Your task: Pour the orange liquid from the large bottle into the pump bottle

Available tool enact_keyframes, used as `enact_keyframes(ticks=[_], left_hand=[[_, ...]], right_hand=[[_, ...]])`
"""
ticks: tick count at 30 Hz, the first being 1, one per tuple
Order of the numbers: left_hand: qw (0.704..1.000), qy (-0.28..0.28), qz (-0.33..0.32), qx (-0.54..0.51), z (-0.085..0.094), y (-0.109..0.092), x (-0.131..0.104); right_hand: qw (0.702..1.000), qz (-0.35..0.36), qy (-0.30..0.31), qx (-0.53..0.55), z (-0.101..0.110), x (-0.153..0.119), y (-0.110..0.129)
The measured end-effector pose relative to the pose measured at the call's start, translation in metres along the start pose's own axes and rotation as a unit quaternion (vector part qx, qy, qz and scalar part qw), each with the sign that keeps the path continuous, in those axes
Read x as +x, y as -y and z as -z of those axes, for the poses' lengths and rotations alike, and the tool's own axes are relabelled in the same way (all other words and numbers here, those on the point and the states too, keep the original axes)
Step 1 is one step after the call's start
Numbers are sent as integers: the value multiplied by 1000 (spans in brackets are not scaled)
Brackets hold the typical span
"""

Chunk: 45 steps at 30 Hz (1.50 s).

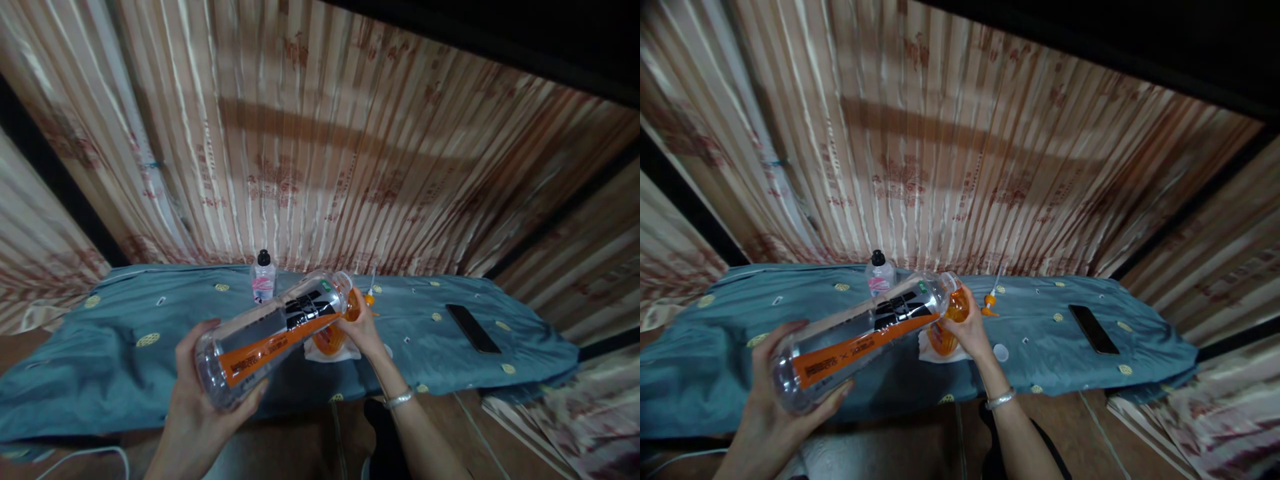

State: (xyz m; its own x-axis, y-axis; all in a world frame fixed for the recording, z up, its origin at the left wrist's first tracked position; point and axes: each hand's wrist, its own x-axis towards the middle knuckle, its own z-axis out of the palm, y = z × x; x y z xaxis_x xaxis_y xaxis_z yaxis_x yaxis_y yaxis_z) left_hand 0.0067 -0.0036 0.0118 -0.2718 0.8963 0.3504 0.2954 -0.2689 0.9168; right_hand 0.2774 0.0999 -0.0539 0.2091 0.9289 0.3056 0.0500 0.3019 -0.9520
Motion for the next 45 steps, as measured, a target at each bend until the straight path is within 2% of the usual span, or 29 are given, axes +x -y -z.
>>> enact_keyframes(ticks=[11,33,40,45], left_hand=[[999,6,28,-27,0,-4,1],[1000,11,21,-18,0,-6,3],[1000,8,-3,15,2,-2,4],[1000,13,15,-22,0,-4,2]], right_hand=[[1000,0,4,1,-1,-1,5],[1000,3,12,12,0,0,0],[1000,1,9,11,1,0,-4],[1000,-7,2,6,1,0,-4]])
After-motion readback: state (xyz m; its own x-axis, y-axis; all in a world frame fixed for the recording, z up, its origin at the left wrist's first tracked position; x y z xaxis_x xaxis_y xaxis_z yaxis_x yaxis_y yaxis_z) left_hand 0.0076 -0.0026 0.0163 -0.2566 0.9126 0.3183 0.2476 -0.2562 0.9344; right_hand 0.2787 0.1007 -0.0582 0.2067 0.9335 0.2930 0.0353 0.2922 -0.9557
